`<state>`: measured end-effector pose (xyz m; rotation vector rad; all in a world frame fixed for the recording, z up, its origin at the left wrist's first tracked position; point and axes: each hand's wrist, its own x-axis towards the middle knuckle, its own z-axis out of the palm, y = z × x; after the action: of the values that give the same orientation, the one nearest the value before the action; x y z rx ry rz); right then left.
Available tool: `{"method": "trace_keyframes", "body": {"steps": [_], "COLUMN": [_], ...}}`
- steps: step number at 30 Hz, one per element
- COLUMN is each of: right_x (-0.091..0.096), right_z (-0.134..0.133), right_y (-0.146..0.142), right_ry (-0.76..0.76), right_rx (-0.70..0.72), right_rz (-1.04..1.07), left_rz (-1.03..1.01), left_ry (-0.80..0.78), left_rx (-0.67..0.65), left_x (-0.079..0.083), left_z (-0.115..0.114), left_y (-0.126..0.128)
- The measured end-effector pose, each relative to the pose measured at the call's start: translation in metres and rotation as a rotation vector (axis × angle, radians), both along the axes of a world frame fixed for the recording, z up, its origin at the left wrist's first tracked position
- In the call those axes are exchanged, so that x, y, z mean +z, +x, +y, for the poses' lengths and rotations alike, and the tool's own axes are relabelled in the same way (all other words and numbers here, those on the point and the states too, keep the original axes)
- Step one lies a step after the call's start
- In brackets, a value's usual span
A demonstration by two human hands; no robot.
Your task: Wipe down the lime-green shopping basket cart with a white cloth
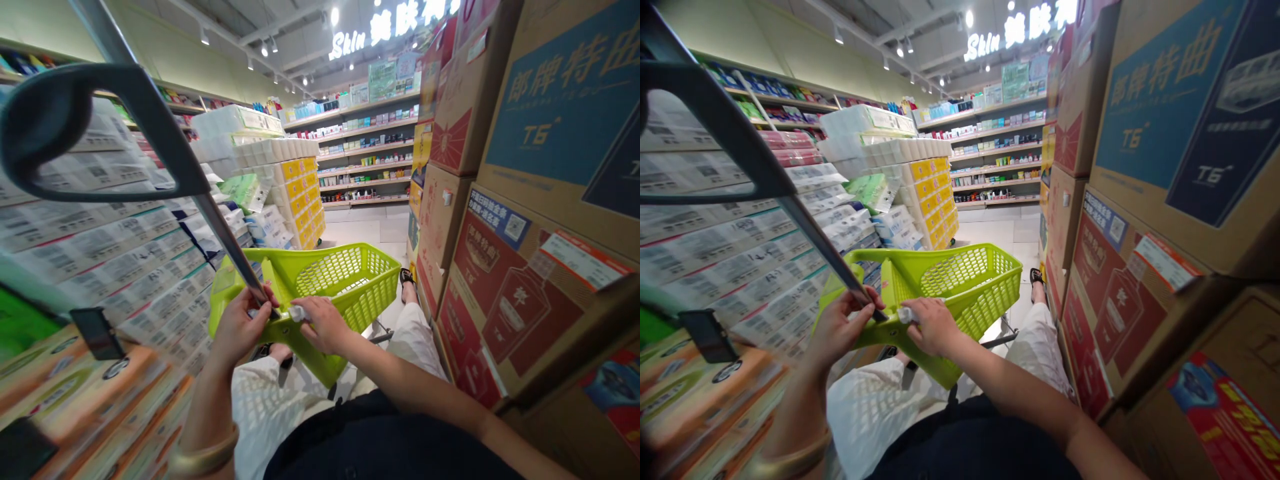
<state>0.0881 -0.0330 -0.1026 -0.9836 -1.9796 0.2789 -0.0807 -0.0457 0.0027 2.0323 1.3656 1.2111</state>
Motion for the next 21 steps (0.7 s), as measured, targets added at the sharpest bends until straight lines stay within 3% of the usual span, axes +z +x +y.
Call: {"method": "trace_keyframes", "body": {"steps": [6,8,11,16,21], "right_x": [-0.031,-0.035,-0.028,-0.012,-0.022], "right_z": [0.025,0.027,0.021,0.004,0.012], "right_y": [0.054,0.06,0.044,0.003,0.025], "right_ry": [-0.05,-0.067,-0.102,-0.04,-0.028], "right_rx": [-0.16,-0.222,-0.26,-0.096,-0.095], "right_rz": [-0.01,0.002,0.044,0.016,-0.041], "left_rz": [0.027,0.029,0.024,0.023,0.017], "left_ry": [0.026,0.034,0.03,0.043,0.048], "left_rx": [0.007,0.014,0.024,0.027,0.023], "left_x": [-0.003,-0.005,-0.007,-0.006,-0.005], "left_z": [0.002,0.004,0.005,0.004,0.003], "left_y": [-0.009,-0.011,-0.012,-0.012,-0.013]}}
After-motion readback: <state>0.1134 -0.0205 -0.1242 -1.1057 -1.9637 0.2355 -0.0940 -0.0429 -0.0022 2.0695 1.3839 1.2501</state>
